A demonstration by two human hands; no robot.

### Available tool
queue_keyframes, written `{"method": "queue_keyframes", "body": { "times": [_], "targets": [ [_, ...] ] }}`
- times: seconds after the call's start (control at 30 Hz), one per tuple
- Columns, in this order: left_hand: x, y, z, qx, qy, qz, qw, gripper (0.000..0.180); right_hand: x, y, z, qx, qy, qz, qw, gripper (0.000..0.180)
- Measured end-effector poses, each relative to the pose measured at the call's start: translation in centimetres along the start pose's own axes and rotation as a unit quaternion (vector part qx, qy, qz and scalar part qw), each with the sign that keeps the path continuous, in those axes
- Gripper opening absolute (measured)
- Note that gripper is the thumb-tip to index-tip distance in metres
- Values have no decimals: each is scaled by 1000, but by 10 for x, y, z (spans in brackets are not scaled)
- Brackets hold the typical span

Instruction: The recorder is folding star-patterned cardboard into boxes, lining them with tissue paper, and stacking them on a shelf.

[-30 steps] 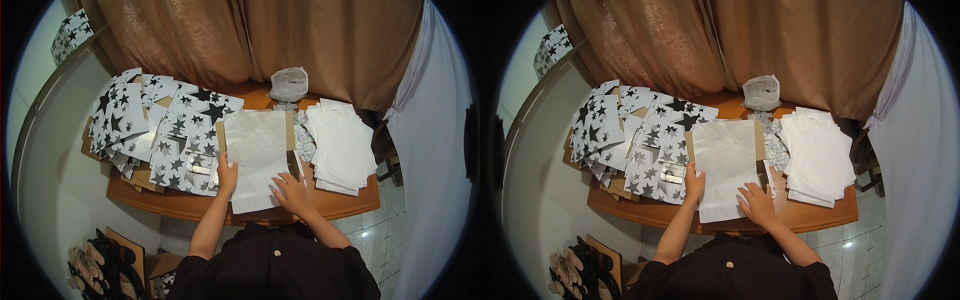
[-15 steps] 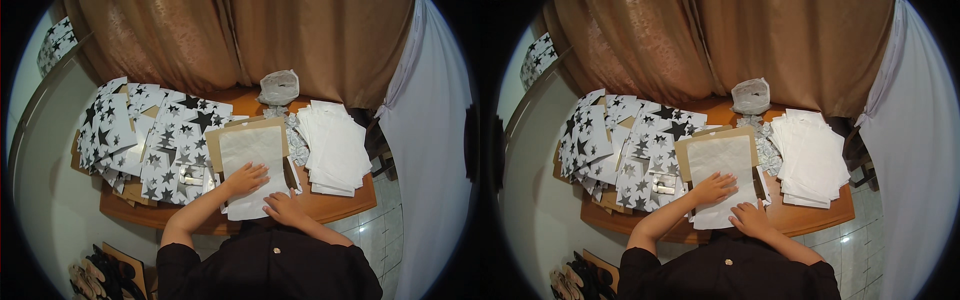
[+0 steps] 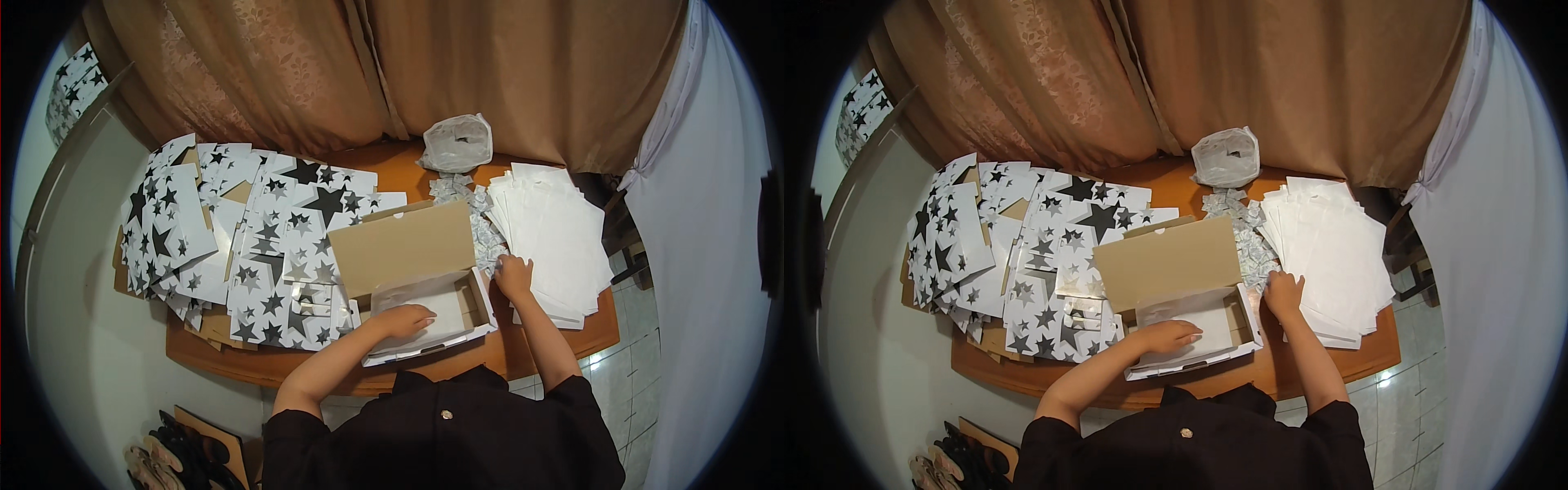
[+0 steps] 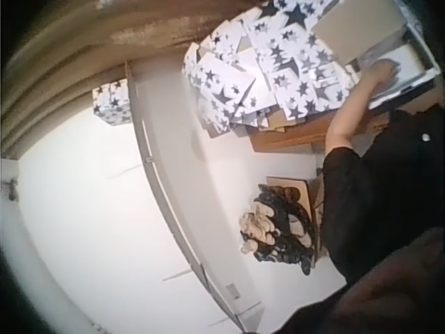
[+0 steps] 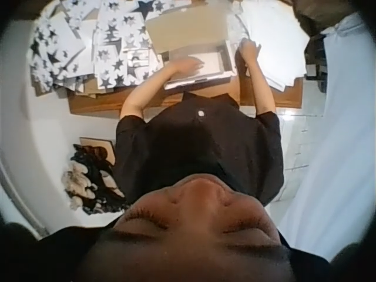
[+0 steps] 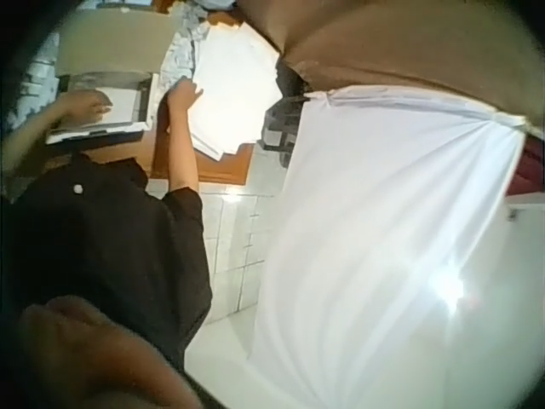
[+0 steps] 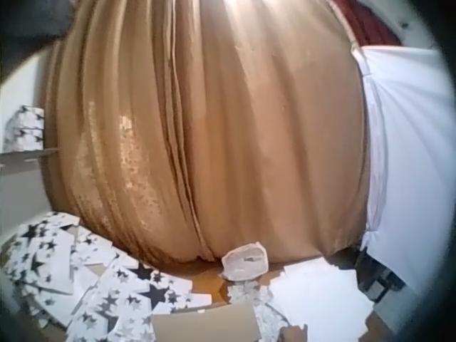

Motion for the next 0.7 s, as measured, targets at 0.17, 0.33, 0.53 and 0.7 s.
{"method": "queue_keyframes", "body": {
  "times": [0.17,0.33,0.53,0.7],
  "targets": [
    [-16,44,44,-127,-38,76,988,47,21,1,-4,9,-19,85,996,11],
    [-38,33,41,-95,49,27,994,46,10,3,0,13,3,44,999,10],
    [-17,1,14,-119,-23,-161,980,54,-60,0,21,79,110,-411,901,15],
    [14,-52,9,-136,-71,-106,982,64,-133,-89,83,-178,-118,-328,920,23]
  ]
}}
Point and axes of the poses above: each hand's wrist, its own z-axis away from the middle knuckle, its own x-axis out of the palm, y = z × x, the point moved 7 cm from there along -z, towards the middle knuckle, and after that the axes turned 12 degrees about z, right-handed, at the moved point
